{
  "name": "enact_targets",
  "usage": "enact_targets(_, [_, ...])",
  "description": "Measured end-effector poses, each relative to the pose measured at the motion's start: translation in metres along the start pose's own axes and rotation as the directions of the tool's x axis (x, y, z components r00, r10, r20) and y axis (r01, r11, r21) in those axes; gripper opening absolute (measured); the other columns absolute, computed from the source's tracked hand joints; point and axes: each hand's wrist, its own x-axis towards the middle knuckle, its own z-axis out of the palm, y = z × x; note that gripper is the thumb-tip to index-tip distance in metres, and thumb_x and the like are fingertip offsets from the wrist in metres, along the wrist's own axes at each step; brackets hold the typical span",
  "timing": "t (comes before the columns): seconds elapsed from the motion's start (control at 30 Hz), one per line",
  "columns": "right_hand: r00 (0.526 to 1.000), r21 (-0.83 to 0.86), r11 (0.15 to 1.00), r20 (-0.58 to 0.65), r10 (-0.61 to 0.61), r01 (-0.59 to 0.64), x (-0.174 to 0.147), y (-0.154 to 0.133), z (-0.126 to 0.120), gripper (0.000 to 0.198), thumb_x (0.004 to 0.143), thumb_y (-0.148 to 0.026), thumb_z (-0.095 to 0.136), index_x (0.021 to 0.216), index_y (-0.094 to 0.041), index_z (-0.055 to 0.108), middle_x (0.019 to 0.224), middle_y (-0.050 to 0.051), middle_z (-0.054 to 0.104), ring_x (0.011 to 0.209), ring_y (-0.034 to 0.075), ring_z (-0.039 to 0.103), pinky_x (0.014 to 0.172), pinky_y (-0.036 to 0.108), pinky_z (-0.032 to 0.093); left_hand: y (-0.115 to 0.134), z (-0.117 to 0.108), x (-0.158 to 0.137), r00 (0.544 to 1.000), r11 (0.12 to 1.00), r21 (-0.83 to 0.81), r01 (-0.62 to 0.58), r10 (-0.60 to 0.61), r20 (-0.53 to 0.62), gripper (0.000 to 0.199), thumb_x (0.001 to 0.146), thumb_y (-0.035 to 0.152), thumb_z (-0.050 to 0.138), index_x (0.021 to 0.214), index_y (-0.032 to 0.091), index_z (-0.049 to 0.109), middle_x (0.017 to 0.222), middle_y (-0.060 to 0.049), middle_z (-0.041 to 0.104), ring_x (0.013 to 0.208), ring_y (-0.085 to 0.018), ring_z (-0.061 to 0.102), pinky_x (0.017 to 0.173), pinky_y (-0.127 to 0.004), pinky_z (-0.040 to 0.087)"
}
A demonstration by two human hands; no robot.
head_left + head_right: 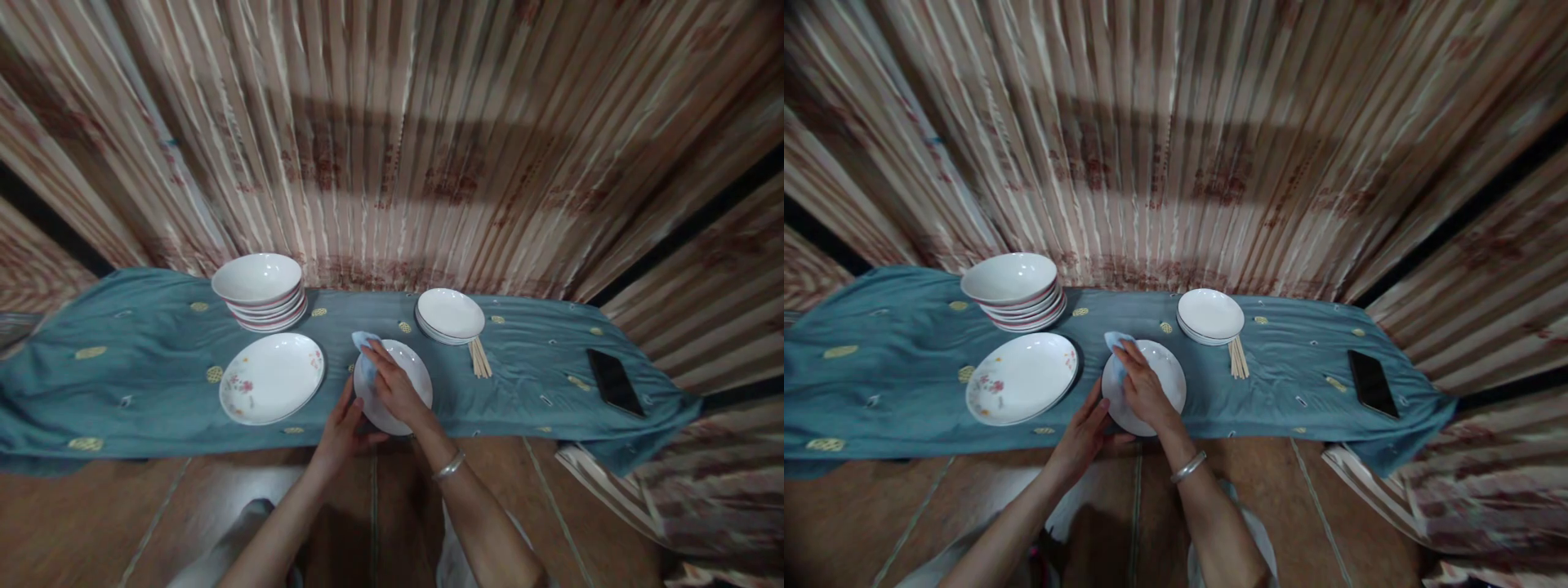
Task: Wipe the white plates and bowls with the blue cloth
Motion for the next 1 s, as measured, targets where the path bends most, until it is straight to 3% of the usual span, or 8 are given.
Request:
enact_targets(0.13, [0.994, 0.088, 0.996, 0.108, -0.001, -0.009, -0.007, -0.022, 0.008, 0.065, 0.082, -0.003, 0.036, 0.143, -0.023, 0.048, 0.155, 0.004, 0.040, 0.145, 0.016, 0.033, 0.122, 0.041, 0.024, 0.000, -0.002, 0.001, 0.999, 0.999, -0.039, 0.018, -0.020, -0.039, 0.077, 0.081, 0.025, 0.071, 0.150, 0.029, 0.036, 0.148, -0.013, 0.047, 0.112, -0.031, 0.064, 0.072, -0.042, 0.063])
enact_targets(0.27, [0.984, 0.192, 0.979, 0.172, 0.036, -0.069, -0.020, -0.030, 0.007, 0.061, 0.081, -0.004, 0.037, 0.136, -0.022, 0.056, 0.152, 0.005, 0.045, 0.142, 0.017, 0.039, 0.120, 0.039, 0.028, -0.001, -0.006, 0.003, 0.998, 0.999, -0.040, 0.018, -0.020, -0.059, 0.072, 0.079, 0.025, 0.072, 0.144, 0.025, 0.043, 0.120, -0.011, 0.066, 0.097, -0.024, 0.068, 0.071, -0.038, 0.062])
enact_targets(0.4, [0.968, 0.275, 0.951, 0.241, 0.076, -0.144, -0.033, -0.027, -0.003, 0.060, 0.076, -0.002, 0.039, 0.126, -0.023, 0.064, 0.144, 0.003, 0.055, 0.132, 0.016, 0.051, 0.114, 0.036, 0.036, -0.001, -0.010, 0.004, 1.000, 0.999, -0.028, 0.015, -0.015, -0.011, 0.066, 0.070, 0.020, 0.077, 0.132, 0.023, 0.054, 0.096, -0.004, 0.069, 0.080, -0.020, 0.068, 0.068, -0.036, 0.061])
enact_targets(0.5, [0.955, 0.295, 0.941, 0.284, 0.082, -0.169, -0.041, -0.024, -0.013, 0.056, 0.075, -0.001, 0.041, 0.118, -0.023, 0.068, 0.133, 0.002, 0.064, 0.122, 0.017, 0.059, 0.107, 0.034, 0.043, 0.002, -0.009, 0.003, 1.000, 1.000, -0.021, -0.002, 0.002, -0.009, 0.071, 0.068, 0.017, 0.076, 0.134, 0.024, 0.052, 0.094, -0.003, 0.069, 0.077, -0.018, 0.068, 0.067, -0.035, 0.061])
enact_targets(0.7, [0.946, 0.154, 0.970, 0.295, 0.137, -0.189, -0.056, -0.019, -0.033, 0.047, 0.073, 0.000, 0.041, 0.097, -0.021, 0.075, 0.118, 0.002, 0.072, 0.111, 0.017, 0.066, 0.100, 0.032, 0.048, 0.015, 0.000, -0.004, 0.999, 0.999, 0.016, 0.046, -0.046, 0.006, 0.088, 0.067, 0.013, 0.070, 0.148, 0.026, 0.037, 0.105, -0.007, 0.071, 0.086, -0.023, 0.070, 0.070, -0.038, 0.061])
enact_targets(0.87, [0.956, -0.072, 0.984, 0.237, 0.175, -0.162, -0.062, -0.003, -0.046, 0.041, 0.075, 0.001, 0.042, 0.082, -0.022, 0.075, 0.104, 0.001, 0.076, 0.103, 0.016, 0.069, 0.096, 0.030, 0.050, 0.019, 0.003, -0.003, 0.999, 0.999, 0.047, 0.026, -0.027, 0.017, 0.091, 0.067, 0.014, 0.068, 0.150, 0.028, 0.034, 0.112, -0.007, 0.070, 0.090, -0.023, 0.070, 0.074, -0.038, 0.061])
enact_targets(1.0, [0.960, -0.231, 0.958, 0.178, 0.216, -0.173, -0.063, 0.007, -0.051, 0.038, 0.075, 0.001, 0.043, 0.082, -0.020, 0.074, 0.099, 0.004, 0.076, 0.100, 0.020, 0.069, 0.095, 0.033, 0.050, 0.018, 0.003, -0.002, 1.000, 0.997, 0.075, 0.011, -0.012, 0.006, 0.091, 0.067, 0.015, 0.069, 0.151, 0.028, 0.035, 0.105, -0.005, 0.071, 0.088, -0.020, 0.068, 0.075, -0.038, 0.061])
